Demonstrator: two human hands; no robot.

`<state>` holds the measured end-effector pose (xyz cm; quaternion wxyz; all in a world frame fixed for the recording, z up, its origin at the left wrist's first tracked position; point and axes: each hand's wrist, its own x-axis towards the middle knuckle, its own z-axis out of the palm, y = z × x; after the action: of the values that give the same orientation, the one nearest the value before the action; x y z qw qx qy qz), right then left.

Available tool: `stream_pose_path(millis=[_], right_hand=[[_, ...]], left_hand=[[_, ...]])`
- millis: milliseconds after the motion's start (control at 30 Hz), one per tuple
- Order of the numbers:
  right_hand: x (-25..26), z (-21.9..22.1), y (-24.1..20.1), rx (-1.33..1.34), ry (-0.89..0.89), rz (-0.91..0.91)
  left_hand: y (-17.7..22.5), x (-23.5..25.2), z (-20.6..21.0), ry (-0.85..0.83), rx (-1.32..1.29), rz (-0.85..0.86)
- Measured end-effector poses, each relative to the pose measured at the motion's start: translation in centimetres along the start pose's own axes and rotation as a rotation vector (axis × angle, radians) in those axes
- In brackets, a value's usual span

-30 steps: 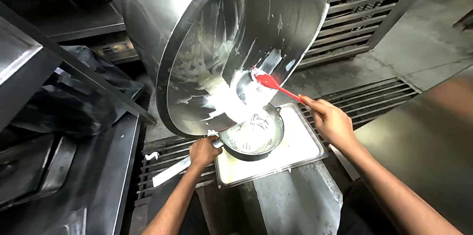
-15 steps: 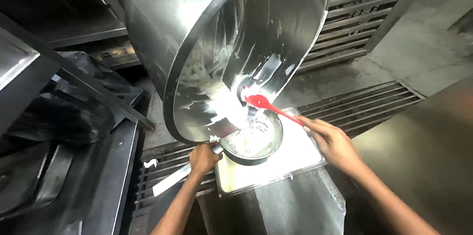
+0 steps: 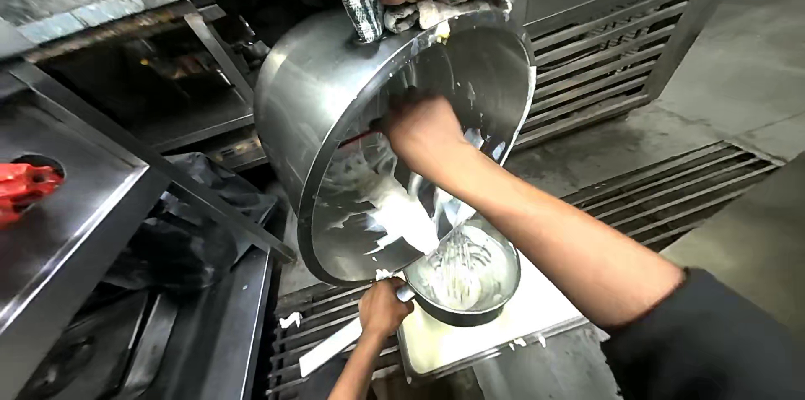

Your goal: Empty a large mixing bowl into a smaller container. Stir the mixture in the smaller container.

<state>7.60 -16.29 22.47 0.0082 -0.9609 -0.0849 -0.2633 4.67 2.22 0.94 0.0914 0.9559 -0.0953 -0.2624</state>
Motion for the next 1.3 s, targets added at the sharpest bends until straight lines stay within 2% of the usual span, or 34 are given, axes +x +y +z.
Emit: stream_pose_path(millis=[133, 267, 400, 500, 667, 767, 900, 1000, 1133, 1200, 1300], right_hand=[[2.9, 1.1, -2.2, -0.092, -0.329, -0.094], [3.1, 0.9, 0.9, -0.068, -0.292, -0.002], [3.0, 3.5, 2.9, -0.057, -0.401, 0.022], [2.4, 1.9, 3.7, -0.088, -0.539, 0.0], [-1.2, -3.6, 4.2, -0.208, -0.689, -0.031], [-4.6, -6.0, 5.0, -0.288, -0.659, -0.135], [-10.2, -7.8, 6.5, -0.347, -0.439, -0.289], [-13.0, -9.3, 7.1, -0.371, -0.325, -0.301], [-13.0, -9.0, 7.9, -0.358, -0.316, -0.174], [-11.3, -7.6, 8.0, -0.288, -0.351, -0.025], [-8.2, -3.1, 7.1, -0.124, -0.407, 0.279]], left_hand=[[0.3, -0.3, 0.3, -0.004, 0.007, -0.002], [0.0, -0.4, 0.3, 0.005, -0.002, -0.001], [0.1, -0.2, 0.3, -0.005, -0.004, 0.0], [0.0, -0.3, 0.0, -0.001, -0.002, 0.001], [-0.6, -0.5, -0.2, 0.02, -0.014, -0.011], [-0.8, -0.5, -0.5, 0.018, -0.028, -0.039], [-1.2, -0.4, -0.6, 0.019, -0.027, -0.042], [-1.4, -0.3, -0.6, 0.017, -0.017, -0.045], [-1.5, -0.5, -0.4, 0.036, -0.022, -0.041], [-1.4, -0.8, -0.6, 0.043, -0.025, -0.042], [-1.3, -1.4, -0.5, 0.052, -0.039, -0.04]])
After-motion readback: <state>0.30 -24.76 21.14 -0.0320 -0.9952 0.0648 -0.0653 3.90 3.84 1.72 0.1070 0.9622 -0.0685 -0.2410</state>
